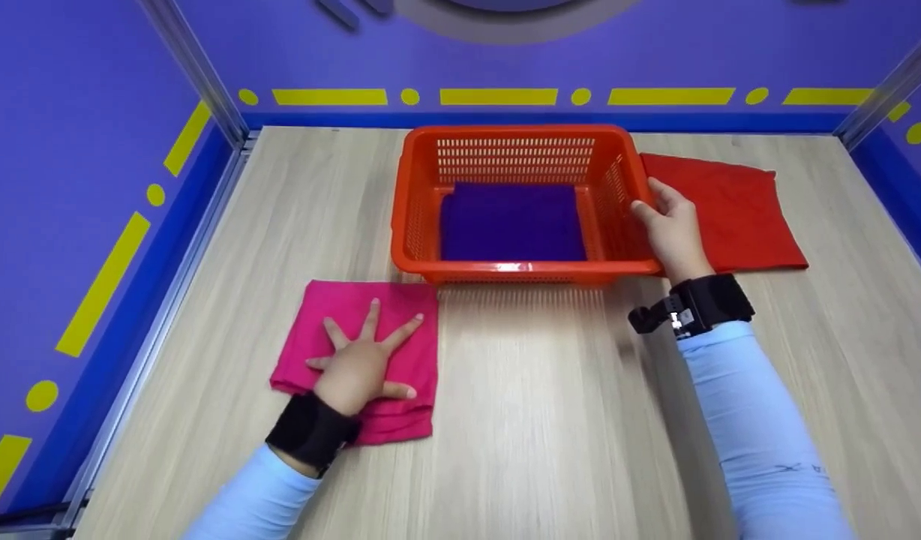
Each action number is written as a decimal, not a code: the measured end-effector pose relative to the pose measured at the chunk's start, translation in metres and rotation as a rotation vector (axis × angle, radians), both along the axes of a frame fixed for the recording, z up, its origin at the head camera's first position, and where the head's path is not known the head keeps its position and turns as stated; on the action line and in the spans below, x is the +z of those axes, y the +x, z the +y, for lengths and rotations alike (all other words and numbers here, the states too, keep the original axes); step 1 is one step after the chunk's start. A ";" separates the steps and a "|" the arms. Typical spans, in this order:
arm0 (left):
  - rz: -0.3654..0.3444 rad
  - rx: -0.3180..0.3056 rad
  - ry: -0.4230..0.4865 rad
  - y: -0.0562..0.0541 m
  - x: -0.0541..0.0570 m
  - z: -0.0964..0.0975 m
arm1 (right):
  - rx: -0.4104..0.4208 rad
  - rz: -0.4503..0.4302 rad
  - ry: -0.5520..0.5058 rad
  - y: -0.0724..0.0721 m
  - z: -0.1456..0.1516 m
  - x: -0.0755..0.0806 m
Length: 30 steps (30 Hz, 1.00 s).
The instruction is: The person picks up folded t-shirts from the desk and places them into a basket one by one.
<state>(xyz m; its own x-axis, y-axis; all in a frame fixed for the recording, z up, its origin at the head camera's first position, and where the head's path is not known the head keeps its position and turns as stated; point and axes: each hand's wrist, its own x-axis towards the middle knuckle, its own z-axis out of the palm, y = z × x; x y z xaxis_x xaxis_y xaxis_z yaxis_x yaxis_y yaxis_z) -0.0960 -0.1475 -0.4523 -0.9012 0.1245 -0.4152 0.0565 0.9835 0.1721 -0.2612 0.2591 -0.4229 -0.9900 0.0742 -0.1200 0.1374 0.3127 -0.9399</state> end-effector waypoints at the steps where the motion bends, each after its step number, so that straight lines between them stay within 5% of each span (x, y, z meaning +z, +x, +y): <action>1: 0.002 -0.007 -0.002 0.002 0.000 0.004 | -0.002 -0.002 0.002 0.000 0.000 0.000; 30: -0.079 -0.024 -0.176 0.001 0.000 0.109 | -0.010 0.000 -0.014 0.001 -0.001 0.002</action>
<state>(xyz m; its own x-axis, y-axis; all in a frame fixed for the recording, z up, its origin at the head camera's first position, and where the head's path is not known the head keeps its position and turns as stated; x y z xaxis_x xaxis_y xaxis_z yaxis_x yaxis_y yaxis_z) -0.0949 -0.0380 -0.4526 -0.8625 0.0650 -0.5018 0.0738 0.9973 0.0022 -0.2607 0.2578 -0.4212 -0.9892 0.0822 -0.1210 0.1403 0.2986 -0.9440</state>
